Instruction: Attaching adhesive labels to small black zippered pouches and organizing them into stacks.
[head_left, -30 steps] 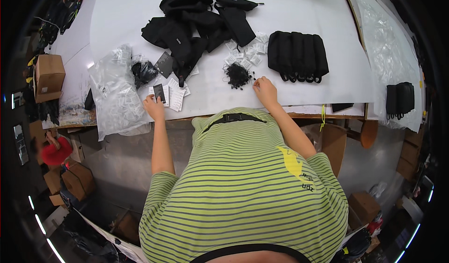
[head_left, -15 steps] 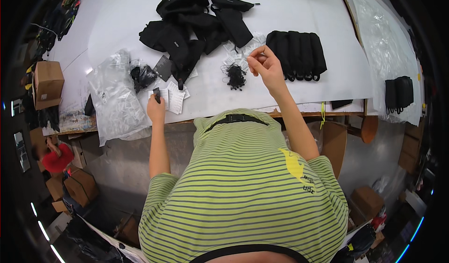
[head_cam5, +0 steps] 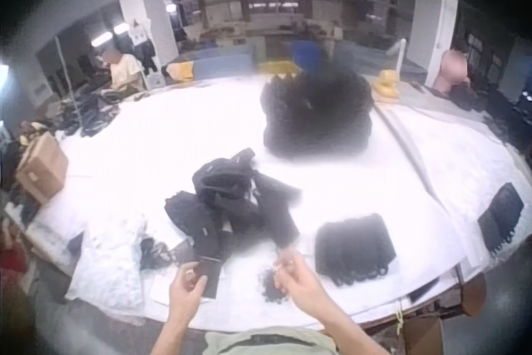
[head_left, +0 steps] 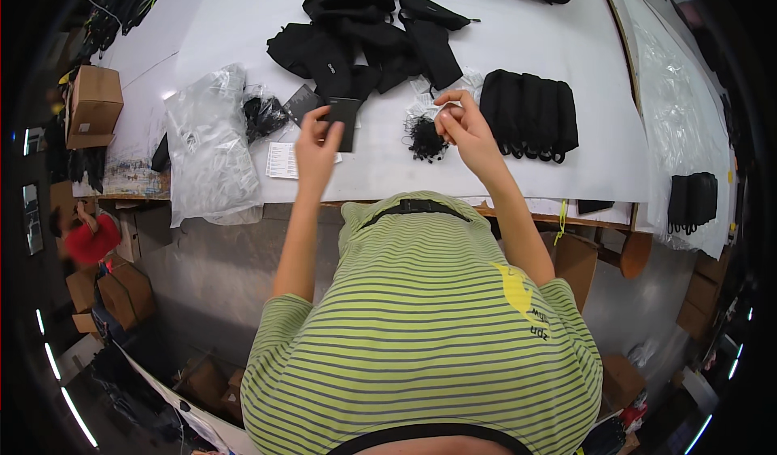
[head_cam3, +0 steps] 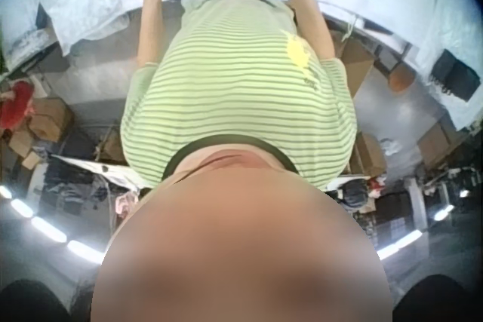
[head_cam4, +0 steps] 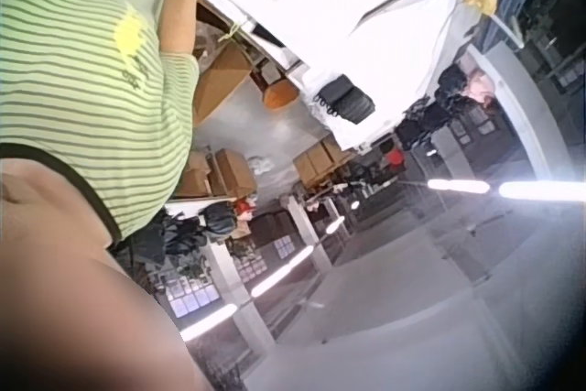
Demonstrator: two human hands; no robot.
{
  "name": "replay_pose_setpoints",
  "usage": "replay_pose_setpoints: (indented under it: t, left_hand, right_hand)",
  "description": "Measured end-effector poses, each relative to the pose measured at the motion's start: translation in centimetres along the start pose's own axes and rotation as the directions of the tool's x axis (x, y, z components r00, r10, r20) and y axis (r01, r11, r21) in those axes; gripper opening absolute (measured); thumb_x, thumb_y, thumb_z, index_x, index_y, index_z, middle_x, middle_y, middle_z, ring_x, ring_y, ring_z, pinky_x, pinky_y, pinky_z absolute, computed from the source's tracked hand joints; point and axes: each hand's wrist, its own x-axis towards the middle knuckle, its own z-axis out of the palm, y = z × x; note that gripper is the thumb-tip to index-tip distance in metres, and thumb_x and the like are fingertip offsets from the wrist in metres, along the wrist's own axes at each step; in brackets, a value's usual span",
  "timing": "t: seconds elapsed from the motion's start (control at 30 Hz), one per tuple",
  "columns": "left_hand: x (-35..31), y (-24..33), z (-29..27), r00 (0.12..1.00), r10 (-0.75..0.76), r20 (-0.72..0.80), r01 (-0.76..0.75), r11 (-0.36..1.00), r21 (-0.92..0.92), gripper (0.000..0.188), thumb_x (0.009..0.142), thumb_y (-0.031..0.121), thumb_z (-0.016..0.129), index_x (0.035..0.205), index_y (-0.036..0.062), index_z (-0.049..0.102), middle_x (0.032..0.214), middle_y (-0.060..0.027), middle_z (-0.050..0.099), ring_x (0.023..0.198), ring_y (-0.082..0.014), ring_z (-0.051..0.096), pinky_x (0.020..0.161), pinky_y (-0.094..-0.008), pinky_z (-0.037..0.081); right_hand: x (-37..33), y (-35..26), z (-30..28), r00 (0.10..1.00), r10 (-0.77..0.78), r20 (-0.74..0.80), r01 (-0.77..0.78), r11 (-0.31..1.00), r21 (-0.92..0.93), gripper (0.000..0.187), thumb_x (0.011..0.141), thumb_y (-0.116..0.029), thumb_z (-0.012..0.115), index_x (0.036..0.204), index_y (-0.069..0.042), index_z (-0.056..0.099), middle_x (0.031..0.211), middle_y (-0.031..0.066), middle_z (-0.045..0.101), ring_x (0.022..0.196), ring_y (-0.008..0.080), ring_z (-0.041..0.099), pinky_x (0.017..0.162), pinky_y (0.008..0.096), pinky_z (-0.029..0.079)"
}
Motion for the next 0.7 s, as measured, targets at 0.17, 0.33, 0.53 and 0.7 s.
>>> replay_pose_setpoints:
  t: [0.17, 0.33, 0.53, 0.7]
  left_hand:
    - [-3.5, 4.8, 3.7, 0.985, 0.003, 0.175, 0.003, 1.0, -0.031, 0.032, 0.082, 0.008, 0.061, 0.113, 0.0057, 0.053, 0.076, -0.007, 0.062, 0.061, -0.0093, 0.057, 0.056, -0.0219, 0.044]
    - [-4.6, 6.7, 4.7, 0.962, 0.068, 0.266, -0.083, 0.996, 0.045, 0.03, 0.081, 0.007, 0.06, 0.11, 0.0067, 0.055, 0.073, -0.0094, 0.062, 0.061, -0.0157, 0.062, 0.054, -0.0265, 0.047]
    - [-5.0, 7.4, 5.1, 0.945, 0.141, 0.294, -0.19, 0.971, 0.146, 0.029, 0.08, 0.007, 0.061, 0.109, 0.0097, 0.058, 0.072, -0.0113, 0.062, 0.06, -0.0203, 0.062, 0.054, -0.0288, 0.047]
    - [-5.2, 7.5, 5.2, 0.944, 0.172, 0.283, -0.222, 0.963, 0.153, 0.029, 0.079, 0.007, 0.062, 0.108, 0.0102, 0.058, 0.075, -0.0121, 0.063, 0.062, -0.0222, 0.063, 0.055, -0.0301, 0.048]
  right_hand:
    - [-1.2, -0.5, 1.6, 0.998, 0.041, 0.041, -0.048, 0.982, 0.18, 0.022, 0.087, 0.0, 0.046, 0.108, -0.004, 0.04, 0.073, 0.0045, 0.057, 0.066, 0.0076, 0.052, 0.06, 0.0196, 0.042]
    - [-1.8, -0.5, 1.9, 0.998, 0.059, -0.016, -0.058, 0.997, 0.058, 0.03, 0.084, 0.001, 0.056, 0.109, -0.003, 0.038, 0.076, 0.0091, 0.062, 0.065, 0.0095, 0.056, 0.06, 0.0205, 0.045]
    - [-2.1, -0.5, 1.5, 0.997, 0.056, -0.051, -0.059, 0.997, -0.045, 0.032, 0.081, -0.001, 0.057, 0.107, -0.002, 0.038, 0.073, 0.0076, 0.062, 0.065, 0.011, 0.061, 0.06, 0.0219, 0.049]
    - [-2.2, -0.1, 1.4, 0.999, 0.015, -0.053, -0.015, 1.0, -0.017, 0.031, 0.081, -0.001, 0.055, 0.107, -0.002, 0.038, 0.072, 0.0064, 0.061, 0.066, 0.0112, 0.061, 0.061, 0.0219, 0.048]
